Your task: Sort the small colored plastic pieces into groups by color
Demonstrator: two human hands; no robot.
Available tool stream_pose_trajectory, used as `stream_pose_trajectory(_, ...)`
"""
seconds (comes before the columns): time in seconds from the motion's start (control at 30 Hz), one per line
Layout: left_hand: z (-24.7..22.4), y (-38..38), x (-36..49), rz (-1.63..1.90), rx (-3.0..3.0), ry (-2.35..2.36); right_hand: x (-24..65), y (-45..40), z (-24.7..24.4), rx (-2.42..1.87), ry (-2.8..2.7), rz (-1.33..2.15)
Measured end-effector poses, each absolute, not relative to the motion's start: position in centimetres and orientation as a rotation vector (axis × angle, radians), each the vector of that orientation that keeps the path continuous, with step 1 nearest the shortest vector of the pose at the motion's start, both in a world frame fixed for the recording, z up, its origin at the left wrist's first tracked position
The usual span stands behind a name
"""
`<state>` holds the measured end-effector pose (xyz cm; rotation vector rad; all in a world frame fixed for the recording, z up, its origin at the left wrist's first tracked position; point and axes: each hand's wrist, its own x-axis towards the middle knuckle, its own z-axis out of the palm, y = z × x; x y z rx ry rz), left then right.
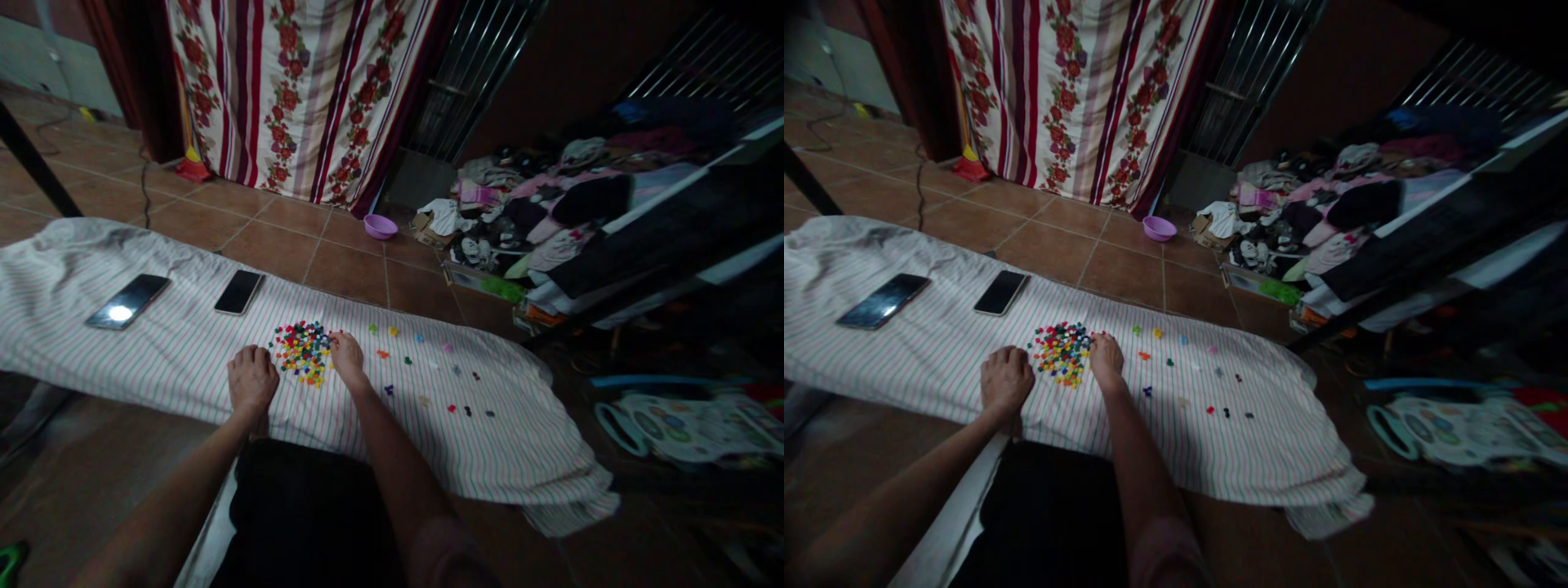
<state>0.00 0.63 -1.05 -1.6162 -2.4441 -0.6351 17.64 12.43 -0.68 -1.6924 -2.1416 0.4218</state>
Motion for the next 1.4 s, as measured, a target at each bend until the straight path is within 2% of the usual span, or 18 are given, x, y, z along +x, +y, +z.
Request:
stream_pose_trajectory(0.27,-1.0,0.6,0.1,-0.626,-1.605,-2.429,17.1,12.6,0.5,-1.748,-2.241,0.406)
stream_pose_trajectory(1.1,-0.6,0.4,0.2,-0.631,-1.621,-2.465,18.5,10.0,-3.4,-1.332,-1.917,0.492)
stream_pose_trajectory(1.4,-0.4,0.4,0.2,-0.595,-1.62,-2.487,19.4,7.5,-3.9,-1.414,-1.807,0.476)
